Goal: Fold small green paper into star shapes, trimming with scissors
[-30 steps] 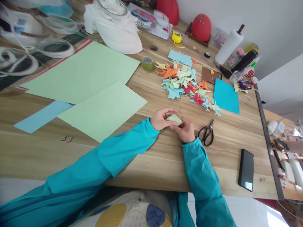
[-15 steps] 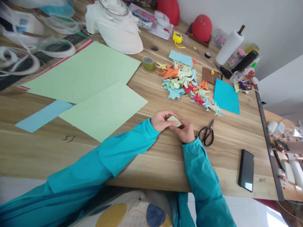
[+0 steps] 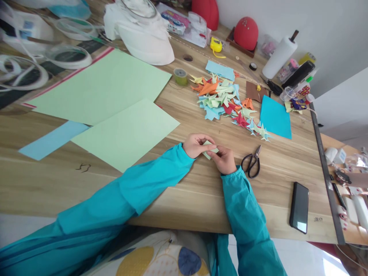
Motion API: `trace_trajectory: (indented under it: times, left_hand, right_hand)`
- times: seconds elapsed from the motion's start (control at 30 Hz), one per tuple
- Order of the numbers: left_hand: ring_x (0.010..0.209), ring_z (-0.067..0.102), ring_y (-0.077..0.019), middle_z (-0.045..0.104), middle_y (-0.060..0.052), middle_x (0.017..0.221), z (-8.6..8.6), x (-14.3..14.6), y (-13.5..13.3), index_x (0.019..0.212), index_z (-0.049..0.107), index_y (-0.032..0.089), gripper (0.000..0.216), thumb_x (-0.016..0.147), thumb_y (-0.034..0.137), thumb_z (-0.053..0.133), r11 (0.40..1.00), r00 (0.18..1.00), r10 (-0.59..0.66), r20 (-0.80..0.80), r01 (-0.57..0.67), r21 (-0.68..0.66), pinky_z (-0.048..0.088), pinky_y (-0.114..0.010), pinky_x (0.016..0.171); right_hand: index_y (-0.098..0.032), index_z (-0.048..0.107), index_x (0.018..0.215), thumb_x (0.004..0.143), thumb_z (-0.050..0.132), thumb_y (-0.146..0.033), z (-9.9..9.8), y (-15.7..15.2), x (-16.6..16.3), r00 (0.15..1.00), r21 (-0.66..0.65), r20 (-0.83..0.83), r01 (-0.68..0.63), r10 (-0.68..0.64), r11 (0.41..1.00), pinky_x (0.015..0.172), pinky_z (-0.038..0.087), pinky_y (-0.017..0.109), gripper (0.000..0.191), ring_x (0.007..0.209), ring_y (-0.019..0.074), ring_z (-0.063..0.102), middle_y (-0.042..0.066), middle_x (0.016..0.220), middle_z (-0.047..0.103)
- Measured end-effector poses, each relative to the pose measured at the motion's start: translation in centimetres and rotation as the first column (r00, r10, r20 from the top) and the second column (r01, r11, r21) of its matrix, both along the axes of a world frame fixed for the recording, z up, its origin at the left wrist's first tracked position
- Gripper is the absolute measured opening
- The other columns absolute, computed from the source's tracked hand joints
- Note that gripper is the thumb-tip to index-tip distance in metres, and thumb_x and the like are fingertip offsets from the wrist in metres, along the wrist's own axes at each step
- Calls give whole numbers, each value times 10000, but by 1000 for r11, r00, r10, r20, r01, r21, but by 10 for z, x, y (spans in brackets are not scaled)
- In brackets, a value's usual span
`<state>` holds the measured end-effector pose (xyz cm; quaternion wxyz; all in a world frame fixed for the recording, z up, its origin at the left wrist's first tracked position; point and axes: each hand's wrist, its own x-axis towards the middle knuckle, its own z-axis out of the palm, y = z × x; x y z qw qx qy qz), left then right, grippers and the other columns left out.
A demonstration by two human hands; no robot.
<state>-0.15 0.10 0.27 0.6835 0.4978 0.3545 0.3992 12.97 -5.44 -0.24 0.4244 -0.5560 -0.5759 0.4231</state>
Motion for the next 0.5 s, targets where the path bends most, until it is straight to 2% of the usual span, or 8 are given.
trace_trajectory:
  times: [0.27,0.5]
  left_hand:
    - [479,520,-94,607,-4,526,-3,0,2,640,658,121,259,490,304,763,1000,1000,-2,10,2,-7,422,-220,463]
    - [515,553,-112,625,-8,560,-1,3,1,644,638,117,322,453,335,779,995,997,77,28,-75,-64,464,-250,514]
  right_hand:
    - [-169,603,601,692,653,-374,1,0,0,1000,-3,-14,-14,14,1000,463,367,234,229,457,103,464,-27,491,535]
    - [-167,608,708,568,742,-359,0,1,-5,995,-12,-93,20,-21,1000,502,427,248,273,537,120,522,-16,608,611]
